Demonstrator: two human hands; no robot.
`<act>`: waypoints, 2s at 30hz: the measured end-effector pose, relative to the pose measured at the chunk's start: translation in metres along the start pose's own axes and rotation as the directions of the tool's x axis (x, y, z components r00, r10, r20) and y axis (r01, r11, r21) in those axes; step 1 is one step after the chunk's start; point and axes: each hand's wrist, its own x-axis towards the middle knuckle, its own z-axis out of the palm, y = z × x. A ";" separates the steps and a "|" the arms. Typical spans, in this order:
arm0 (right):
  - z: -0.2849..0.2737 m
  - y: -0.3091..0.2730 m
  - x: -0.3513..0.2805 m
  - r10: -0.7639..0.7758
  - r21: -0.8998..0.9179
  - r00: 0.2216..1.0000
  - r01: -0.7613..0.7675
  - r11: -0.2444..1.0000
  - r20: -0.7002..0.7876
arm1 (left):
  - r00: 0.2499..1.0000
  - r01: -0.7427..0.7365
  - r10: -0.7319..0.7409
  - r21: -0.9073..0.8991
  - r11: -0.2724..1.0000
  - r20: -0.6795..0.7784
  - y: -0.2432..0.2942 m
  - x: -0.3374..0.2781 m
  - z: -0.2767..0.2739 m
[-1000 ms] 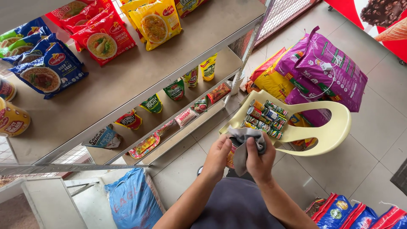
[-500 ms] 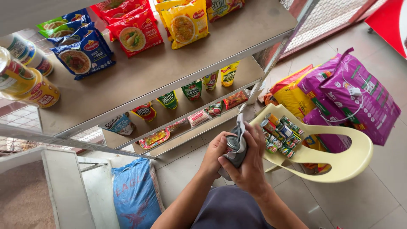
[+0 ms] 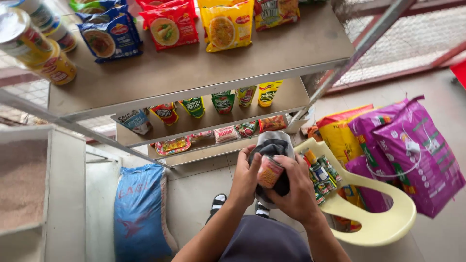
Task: Cleaning canned goods with a cloth and organizing them on grocery store shelves.
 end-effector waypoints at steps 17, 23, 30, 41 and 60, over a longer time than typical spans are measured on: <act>-0.017 0.031 0.011 -0.171 0.281 0.985 0.160 0.946 0.016 | 0.953 0.304 -0.151 -0.833 0.463 0.264 -0.046 -0.040 0.044; -0.026 0.032 0.018 -0.320 0.104 0.947 0.314 0.944 0.040 | 0.937 0.348 -0.231 -0.699 0.625 0.261 -0.038 -0.042 0.022; -0.030 0.025 0.023 -0.470 0.188 0.864 0.439 0.879 0.180 | 0.996 0.082 -0.073 -0.191 0.978 0.056 -0.009 -0.033 0.004; -0.004 0.018 0.039 -0.160 0.212 0.987 0.154 0.965 0.015 | 0.964 0.228 -0.216 -0.061 0.972 0.153 0.032 -0.003 -0.002; 0.031 -0.033 0.070 -0.211 -0.014 0.974 0.210 0.978 -0.082 | 0.928 0.284 -0.275 0.000 0.959 0.251 0.070 0.047 -0.059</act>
